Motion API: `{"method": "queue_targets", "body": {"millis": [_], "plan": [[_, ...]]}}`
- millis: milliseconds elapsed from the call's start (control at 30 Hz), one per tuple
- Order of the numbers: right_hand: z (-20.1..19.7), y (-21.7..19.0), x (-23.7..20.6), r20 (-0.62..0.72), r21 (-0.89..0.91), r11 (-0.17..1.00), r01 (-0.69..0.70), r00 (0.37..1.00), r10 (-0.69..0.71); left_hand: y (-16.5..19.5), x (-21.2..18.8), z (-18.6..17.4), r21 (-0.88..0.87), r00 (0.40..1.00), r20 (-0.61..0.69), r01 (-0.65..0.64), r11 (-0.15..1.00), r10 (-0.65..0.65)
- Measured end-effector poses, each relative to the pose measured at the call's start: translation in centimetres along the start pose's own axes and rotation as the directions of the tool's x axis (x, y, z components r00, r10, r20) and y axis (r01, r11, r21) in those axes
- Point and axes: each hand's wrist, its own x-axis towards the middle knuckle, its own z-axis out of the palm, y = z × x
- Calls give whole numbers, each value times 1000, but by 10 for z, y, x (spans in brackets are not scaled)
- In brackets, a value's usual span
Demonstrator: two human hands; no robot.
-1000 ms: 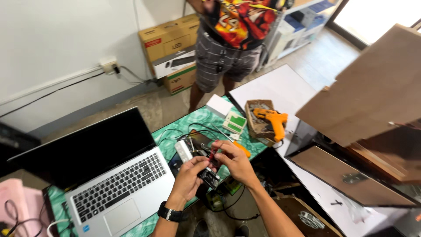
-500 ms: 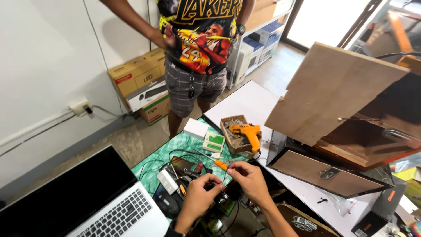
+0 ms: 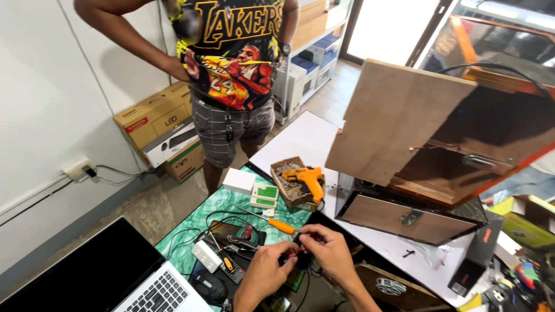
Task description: The person repairs a small electronic circuit board at a cluttered workbench. They use a screwdriver on the board, strip and position red and white wires, connect the wires to the board, and handle a handheld meter device while checking the assembly.
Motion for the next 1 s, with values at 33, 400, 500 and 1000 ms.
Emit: {"method": "queue_targets", "body": {"millis": [33, 400, 500, 1000], "plan": [[-5, -5, -5, 41, 8, 1000, -5, 999, 5, 1, 0, 3, 5, 1000, 20, 9, 1000, -10], [-69, -56, -69, 266, -641, 676, 363, 932, -248, 23, 2, 46, -37, 914, 403, -30, 999, 42], [-90, -62, -79, 321, -595, 725, 346, 930, -180, 40, -1, 57, 92, 931, 275, -275, 957, 241], [-144, -76, -160, 158, -312, 920, 237, 968, -195, 72, -17, 149, -526, 940, 329, 97, 845, 96]]}}
